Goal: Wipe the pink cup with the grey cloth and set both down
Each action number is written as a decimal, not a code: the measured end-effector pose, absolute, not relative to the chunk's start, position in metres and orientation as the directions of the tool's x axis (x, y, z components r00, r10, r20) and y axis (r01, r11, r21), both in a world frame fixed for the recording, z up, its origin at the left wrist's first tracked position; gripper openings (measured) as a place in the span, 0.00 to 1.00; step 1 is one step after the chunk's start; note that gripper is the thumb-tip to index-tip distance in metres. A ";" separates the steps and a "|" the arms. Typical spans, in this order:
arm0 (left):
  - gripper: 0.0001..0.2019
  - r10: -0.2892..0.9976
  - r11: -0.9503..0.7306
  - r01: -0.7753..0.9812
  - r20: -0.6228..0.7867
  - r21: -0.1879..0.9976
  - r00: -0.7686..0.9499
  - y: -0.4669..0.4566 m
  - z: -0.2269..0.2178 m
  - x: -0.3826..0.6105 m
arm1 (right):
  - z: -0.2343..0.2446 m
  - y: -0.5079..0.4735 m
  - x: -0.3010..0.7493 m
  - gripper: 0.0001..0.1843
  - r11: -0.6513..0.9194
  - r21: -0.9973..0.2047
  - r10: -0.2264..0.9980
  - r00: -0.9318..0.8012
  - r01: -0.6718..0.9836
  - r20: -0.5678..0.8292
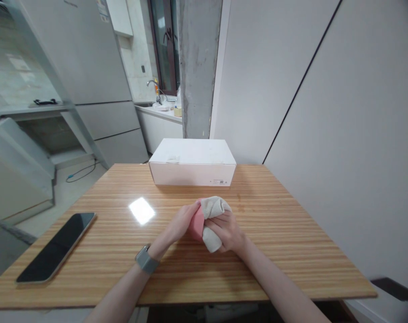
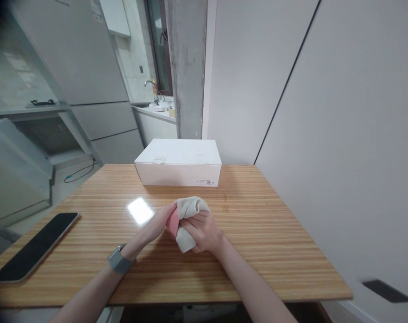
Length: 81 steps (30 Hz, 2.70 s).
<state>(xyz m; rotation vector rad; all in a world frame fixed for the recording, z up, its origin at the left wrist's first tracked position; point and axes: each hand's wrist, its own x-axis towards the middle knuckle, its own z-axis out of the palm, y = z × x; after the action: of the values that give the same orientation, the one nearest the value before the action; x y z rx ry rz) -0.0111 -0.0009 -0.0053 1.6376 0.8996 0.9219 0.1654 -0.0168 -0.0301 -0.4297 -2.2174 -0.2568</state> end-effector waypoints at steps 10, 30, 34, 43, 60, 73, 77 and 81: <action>0.19 0.881 -0.006 -0.197 0.098 0.980 0.462 -0.009 -0.010 -0.002 | -0.034 -0.014 0.169 0.15 0.784 -0.473 0.570 -0.166 0.403 0.804; 0.21 0.911 -0.248 -0.005 0.235 0.969 0.340 -0.010 -0.006 -0.004 | -0.032 -0.021 0.166 0.14 0.822 -0.358 0.523 -0.338 0.443 0.782; 0.20 0.888 -0.134 -0.178 0.198 0.975 0.414 -0.010 -0.008 0.000 | -0.035 -0.019 0.168 0.16 0.782 -0.448 0.556 -0.158 0.434 0.816; 0.16 0.965 0.014 -0.226 0.046 0.974 0.257 0.003 -0.017 0.003 | -0.028 -0.019 0.163 0.19 0.892 0.085 0.186 -0.531 0.445 0.827; 0.20 0.890 -0.144 -0.119 0.181 0.983 0.418 -0.017 0.000 0.003 | -0.031 -0.019 0.173 0.13 0.778 -0.398 0.549 -0.218 0.486 0.807; 0.19 0.935 -0.110 -0.053 0.121 0.993 0.334 -0.003 -0.008 -0.001 | -0.027 -0.019 0.161 0.15 0.907 -0.082 0.305 -0.510 0.413 0.805; 0.21 0.935 -0.166 -0.001 0.158 0.986 0.319 -0.008 -0.008 -0.001 | -0.028 -0.020 0.168 0.14 0.870 -0.227 0.423 -0.426 0.438 0.800; 0.21 0.899 -0.181 -0.072 0.195 0.981 0.392 -0.016 0.000 0.000 | -0.034 -0.016 0.171 0.14 0.800 -0.410 0.536 -0.214 0.438 0.817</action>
<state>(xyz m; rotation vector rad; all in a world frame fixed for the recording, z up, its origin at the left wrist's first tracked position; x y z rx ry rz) 0.0003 -0.0156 0.0001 1.4880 0.7794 1.0476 0.1711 -0.0159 -0.0339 -0.7431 -1.8463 0.1063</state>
